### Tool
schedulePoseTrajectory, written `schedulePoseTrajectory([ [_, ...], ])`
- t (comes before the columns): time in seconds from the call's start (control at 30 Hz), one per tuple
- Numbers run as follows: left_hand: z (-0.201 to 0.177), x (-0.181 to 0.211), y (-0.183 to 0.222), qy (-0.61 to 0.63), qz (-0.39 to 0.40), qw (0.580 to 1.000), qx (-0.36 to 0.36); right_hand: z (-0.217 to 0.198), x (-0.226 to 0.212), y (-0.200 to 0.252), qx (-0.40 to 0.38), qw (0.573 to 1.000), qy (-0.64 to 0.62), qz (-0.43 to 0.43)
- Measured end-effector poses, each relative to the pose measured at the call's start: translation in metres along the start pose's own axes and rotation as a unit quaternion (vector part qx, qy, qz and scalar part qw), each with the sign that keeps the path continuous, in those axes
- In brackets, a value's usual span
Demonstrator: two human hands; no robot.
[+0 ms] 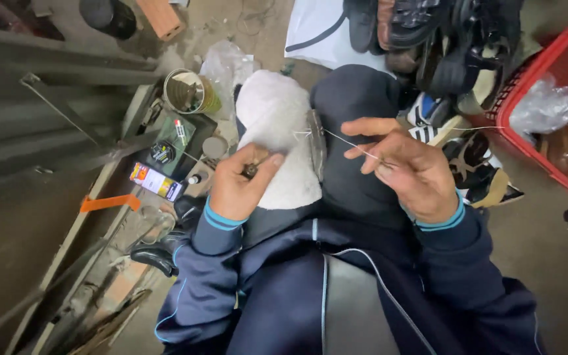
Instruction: Hand-sewing a shoe sole onto a shoe using a needle and thread.
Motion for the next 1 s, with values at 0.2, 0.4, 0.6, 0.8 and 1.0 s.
schedulePoseTrajectory([
  [0.2, 0.033, 0.044, -0.019, -0.025, 0.020, 0.999, 0.012, 0.014, 0.000, -0.015, 0.061, 0.996, 0.053, 0.028],
  [0.4, 0.052, 0.036, -0.020, 0.097, 0.028, 0.994, -0.034, 0.035, 0.019, -0.014, 0.066, 0.889, 0.452, -0.024],
  [0.6, 0.052, 0.062, -0.014, 0.030, 0.101, 0.993, -0.059, 0.027, 0.028, -0.008, 0.067, 0.855, 0.512, -0.045],
  [0.8, 0.039, 0.088, -0.027, -0.196, 0.145, 0.969, 0.026, 0.010, 0.031, -0.004, 0.080, 0.873, 0.481, -0.016],
  [1.0, 0.053, 0.097, -0.037, -0.183, 0.167, 0.968, 0.031, 0.000, 0.040, 0.001, 0.102, 0.876, 0.471, -0.003],
])
Point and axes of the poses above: each hand's wrist, its own y-axis away from the middle knuckle, its own z-axis out of the palm, x = y × z, the point moved 10 cm from there along -y, towards the middle knuckle, and after that the axes turned 5 degrees about z, right-handed, at the moved point
